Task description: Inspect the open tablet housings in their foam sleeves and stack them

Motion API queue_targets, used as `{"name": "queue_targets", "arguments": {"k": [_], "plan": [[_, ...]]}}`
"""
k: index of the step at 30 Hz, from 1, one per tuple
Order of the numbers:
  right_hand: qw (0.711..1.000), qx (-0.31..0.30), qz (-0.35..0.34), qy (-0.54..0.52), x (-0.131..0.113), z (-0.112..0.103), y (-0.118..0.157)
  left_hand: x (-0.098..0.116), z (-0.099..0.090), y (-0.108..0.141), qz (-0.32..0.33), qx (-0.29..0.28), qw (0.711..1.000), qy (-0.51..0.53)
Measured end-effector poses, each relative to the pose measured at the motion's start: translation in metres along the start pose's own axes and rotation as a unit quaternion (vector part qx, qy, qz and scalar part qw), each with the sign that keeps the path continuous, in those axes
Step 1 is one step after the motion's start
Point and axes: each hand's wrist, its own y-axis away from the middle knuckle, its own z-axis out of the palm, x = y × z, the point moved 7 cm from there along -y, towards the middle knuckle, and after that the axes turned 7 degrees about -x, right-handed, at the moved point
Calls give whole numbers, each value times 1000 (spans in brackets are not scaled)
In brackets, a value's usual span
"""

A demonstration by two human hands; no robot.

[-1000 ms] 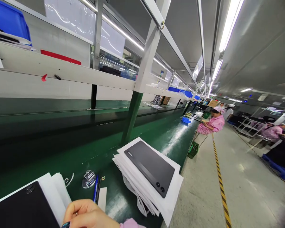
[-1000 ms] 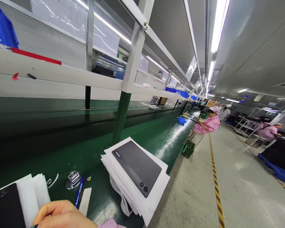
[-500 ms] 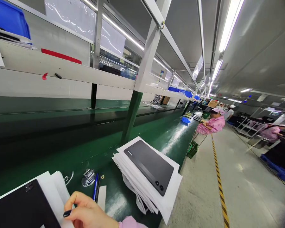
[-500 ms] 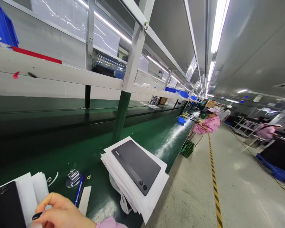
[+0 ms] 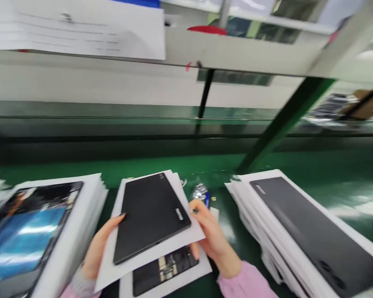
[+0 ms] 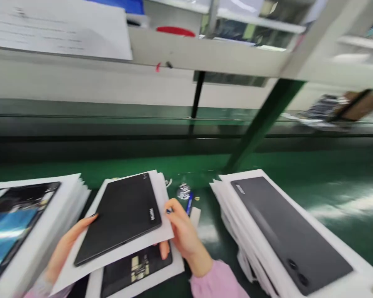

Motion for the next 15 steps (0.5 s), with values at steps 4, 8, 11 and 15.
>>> {"name": "queue_targets", "arguments": {"k": [4, 8, 11, 15], "plan": [[1000, 8, 5, 1, -3, -1, 4, 2, -7, -10, -15, 44, 998, 37], [999, 48, 1, 2, -5, -8, 6, 0, 0, -16, -18, -4, 996, 82], [992, 125, 3, 12, -3, -21, 6, -1, 0, -17, -20, -27, 995, 95], [983, 176, 34, 33, 1, -29, 6, -3, -2, -21, -27, -59, 993, 103]]}}
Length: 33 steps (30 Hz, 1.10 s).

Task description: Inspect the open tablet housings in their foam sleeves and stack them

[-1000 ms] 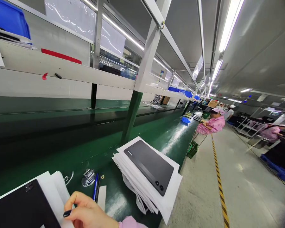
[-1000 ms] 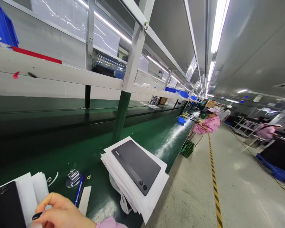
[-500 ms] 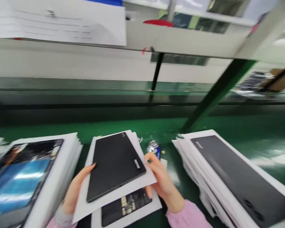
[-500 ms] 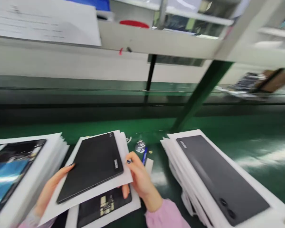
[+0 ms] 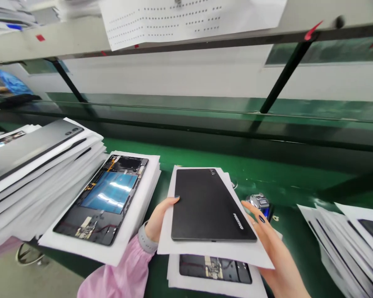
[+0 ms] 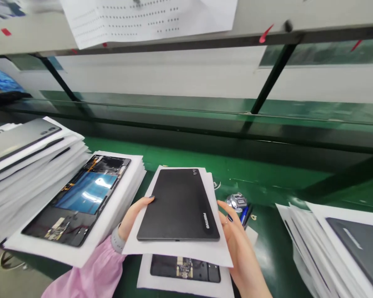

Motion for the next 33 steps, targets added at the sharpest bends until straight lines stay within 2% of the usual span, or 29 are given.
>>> {"name": "queue_targets", "arguments": {"k": [6, 10, 12, 15, 18, 22, 24, 29, 33], "plan": [[999, 0, 23, -24, 6, 3, 1, -2, -3, -5, 7, -65, 997, -31], [997, -12, 68, -34, 15, 7, 4, 3, 11, 1, 87, -110, 982, -127], [995, -45, 78, -37, 17, 13, 5, 6, 25, 9, 143, -131, 962, -192], [993, -80, 74, -49, 15, 20, 6, 9, 48, 26, 218, -127, 909, -331], [991, -95, 82, -51, 16, 20, 8, 4, 72, 41, 242, -138, 864, -420], [992, -79, 92, -18, 18, 11, 11, -3, 98, 58, 266, -173, 828, -462], [992, -80, 94, -16, 19, 9, 13, -4, 105, 64, 275, -175, 822, -467], [988, -126, 79, -35, 13, 17, 15, -7, 114, 72, 267, -195, 825, -459], [989, -133, 47, -41, 6, 24, 16, -7, 105, 73, 256, -185, 822, -473]]}}
